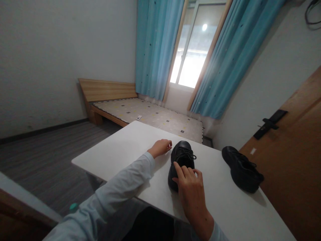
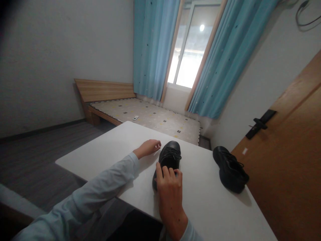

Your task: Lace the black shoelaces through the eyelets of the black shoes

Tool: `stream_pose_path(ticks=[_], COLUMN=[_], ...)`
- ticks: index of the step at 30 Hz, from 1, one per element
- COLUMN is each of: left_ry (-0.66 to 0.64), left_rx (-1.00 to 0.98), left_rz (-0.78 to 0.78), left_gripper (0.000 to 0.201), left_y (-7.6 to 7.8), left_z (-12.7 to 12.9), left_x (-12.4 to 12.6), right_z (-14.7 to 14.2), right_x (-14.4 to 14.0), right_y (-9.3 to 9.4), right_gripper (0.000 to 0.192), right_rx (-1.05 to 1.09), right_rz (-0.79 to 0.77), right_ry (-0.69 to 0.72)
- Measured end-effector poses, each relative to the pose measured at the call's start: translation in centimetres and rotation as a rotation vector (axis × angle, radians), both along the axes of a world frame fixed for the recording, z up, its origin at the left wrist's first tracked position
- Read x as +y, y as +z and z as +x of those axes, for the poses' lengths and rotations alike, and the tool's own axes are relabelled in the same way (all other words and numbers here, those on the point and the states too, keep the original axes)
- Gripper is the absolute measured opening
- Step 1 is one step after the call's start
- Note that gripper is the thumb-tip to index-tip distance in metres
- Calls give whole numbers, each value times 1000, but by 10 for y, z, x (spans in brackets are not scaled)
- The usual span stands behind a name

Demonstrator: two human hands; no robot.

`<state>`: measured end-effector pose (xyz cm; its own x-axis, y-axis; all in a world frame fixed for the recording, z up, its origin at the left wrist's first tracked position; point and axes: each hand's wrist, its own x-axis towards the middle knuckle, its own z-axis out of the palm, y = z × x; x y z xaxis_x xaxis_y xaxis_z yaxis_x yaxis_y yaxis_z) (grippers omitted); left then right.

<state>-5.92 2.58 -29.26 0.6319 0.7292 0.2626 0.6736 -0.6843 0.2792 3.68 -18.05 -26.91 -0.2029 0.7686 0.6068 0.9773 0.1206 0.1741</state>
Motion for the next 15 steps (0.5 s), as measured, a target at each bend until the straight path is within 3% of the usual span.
stream_pose_path(ticks=[6,15], left_ry=[1,21], left_rx=[12,27], left_rz=[2,-24], left_gripper=[19,20], left_y=[-1,5], left_z=[1,2], left_x=[1,-3], right_z=[26,106], right_x=[8,27], right_y=[12,20], right_gripper=[29,28], right_rx=[37,-74], right_rz=[-33,16], right_ry=[23,-8])
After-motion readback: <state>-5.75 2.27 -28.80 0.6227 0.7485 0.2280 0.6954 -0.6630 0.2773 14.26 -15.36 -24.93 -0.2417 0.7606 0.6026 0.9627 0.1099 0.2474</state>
